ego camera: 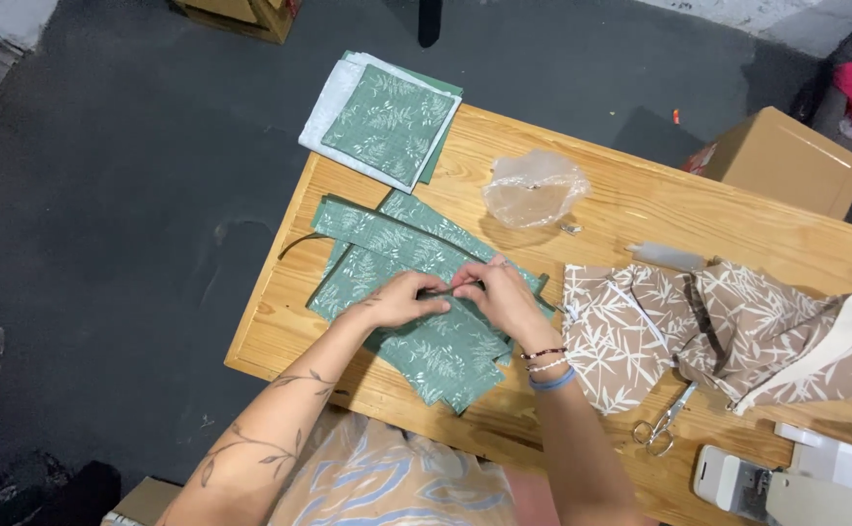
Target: The person is organizing and aligning fabric panels and zippers on a table, preparing them for sewing.
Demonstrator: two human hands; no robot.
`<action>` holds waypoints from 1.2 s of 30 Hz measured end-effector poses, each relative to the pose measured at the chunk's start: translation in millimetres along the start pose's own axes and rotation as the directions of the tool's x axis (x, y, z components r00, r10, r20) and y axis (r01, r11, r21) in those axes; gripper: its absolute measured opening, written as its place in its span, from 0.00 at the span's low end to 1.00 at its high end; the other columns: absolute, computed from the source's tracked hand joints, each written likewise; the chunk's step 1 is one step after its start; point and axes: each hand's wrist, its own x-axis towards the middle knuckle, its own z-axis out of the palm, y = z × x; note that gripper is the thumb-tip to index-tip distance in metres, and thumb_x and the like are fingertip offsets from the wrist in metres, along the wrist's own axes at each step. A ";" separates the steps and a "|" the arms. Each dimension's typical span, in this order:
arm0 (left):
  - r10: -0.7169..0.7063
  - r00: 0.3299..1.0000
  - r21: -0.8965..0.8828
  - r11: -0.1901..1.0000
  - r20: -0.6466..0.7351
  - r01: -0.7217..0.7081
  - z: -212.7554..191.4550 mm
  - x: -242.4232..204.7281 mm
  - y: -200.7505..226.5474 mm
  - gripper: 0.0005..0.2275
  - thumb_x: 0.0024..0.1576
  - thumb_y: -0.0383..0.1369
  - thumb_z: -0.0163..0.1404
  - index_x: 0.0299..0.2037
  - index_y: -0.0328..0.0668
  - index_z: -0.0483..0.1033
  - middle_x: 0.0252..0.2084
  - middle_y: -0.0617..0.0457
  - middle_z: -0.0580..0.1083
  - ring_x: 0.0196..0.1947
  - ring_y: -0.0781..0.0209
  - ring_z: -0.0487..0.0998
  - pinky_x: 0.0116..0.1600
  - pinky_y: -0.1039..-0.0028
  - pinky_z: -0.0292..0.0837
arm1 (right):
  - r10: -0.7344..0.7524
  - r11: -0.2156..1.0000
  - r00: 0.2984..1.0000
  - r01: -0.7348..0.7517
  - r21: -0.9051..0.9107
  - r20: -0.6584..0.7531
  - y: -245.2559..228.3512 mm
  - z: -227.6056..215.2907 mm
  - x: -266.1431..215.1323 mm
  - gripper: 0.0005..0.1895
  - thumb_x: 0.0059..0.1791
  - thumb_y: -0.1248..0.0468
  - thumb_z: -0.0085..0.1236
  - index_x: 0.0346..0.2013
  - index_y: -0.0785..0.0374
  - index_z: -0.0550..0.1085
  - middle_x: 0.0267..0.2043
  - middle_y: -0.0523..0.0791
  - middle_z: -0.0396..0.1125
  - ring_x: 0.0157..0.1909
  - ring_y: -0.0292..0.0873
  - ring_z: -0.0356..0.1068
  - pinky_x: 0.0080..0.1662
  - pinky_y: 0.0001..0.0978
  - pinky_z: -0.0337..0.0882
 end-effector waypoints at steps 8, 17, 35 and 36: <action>-0.082 0.985 -0.528 0.849 -0.149 -0.009 -19.5 -50.2 31.4 0.11 0.50 0.29 0.66 0.43 0.45 0.85 0.37 0.55 0.84 0.38 0.74 0.79 0.46 0.81 0.77 | 0.020 0.978 0.832 0.098 0.182 -0.554 -9.4 -6.9 -51.3 0.25 0.45 0.51 0.72 0.53 0.51 0.75 0.51 0.44 0.73 0.58 0.51 0.68 0.62 0.46 0.63; -0.063 0.973 -0.661 0.743 -0.224 -0.105 -45.3 -110.3 93.5 0.14 0.44 0.22 0.68 0.42 0.35 0.85 0.33 0.51 0.84 0.33 0.70 0.83 0.42 0.80 0.80 | 0.052 0.982 0.970 -0.006 0.190 -0.240 -54.2 -41.8 -90.4 0.28 0.38 0.52 0.74 0.53 0.50 0.80 0.55 0.45 0.75 0.55 0.50 0.65 0.59 0.45 0.65; -0.284 0.917 -0.905 0.396 -0.281 -0.155 -47.1 -145.8 36.2 0.17 0.47 0.16 0.62 0.48 0.27 0.80 0.40 0.42 0.82 0.36 0.52 0.85 0.41 0.64 0.84 | 0.216 0.740 0.948 -0.003 0.672 -0.234 7.3 8.8 -107.8 0.16 0.40 0.71 0.74 0.40 0.69 0.82 0.23 0.38 0.70 0.25 0.24 0.55 0.32 0.12 0.62; -0.303 0.911 -0.912 0.379 -0.280 -0.154 -47.8 -149.4 36.5 0.17 0.47 0.16 0.62 0.48 0.27 0.80 0.40 0.41 0.82 0.36 0.51 0.85 0.41 0.63 0.84 | 0.226 0.738 0.946 -0.012 0.674 -0.231 27.7 19.7 -105.7 0.11 0.42 0.70 0.72 0.39 0.67 0.82 0.22 0.37 0.69 0.25 0.23 0.53 0.31 0.11 0.60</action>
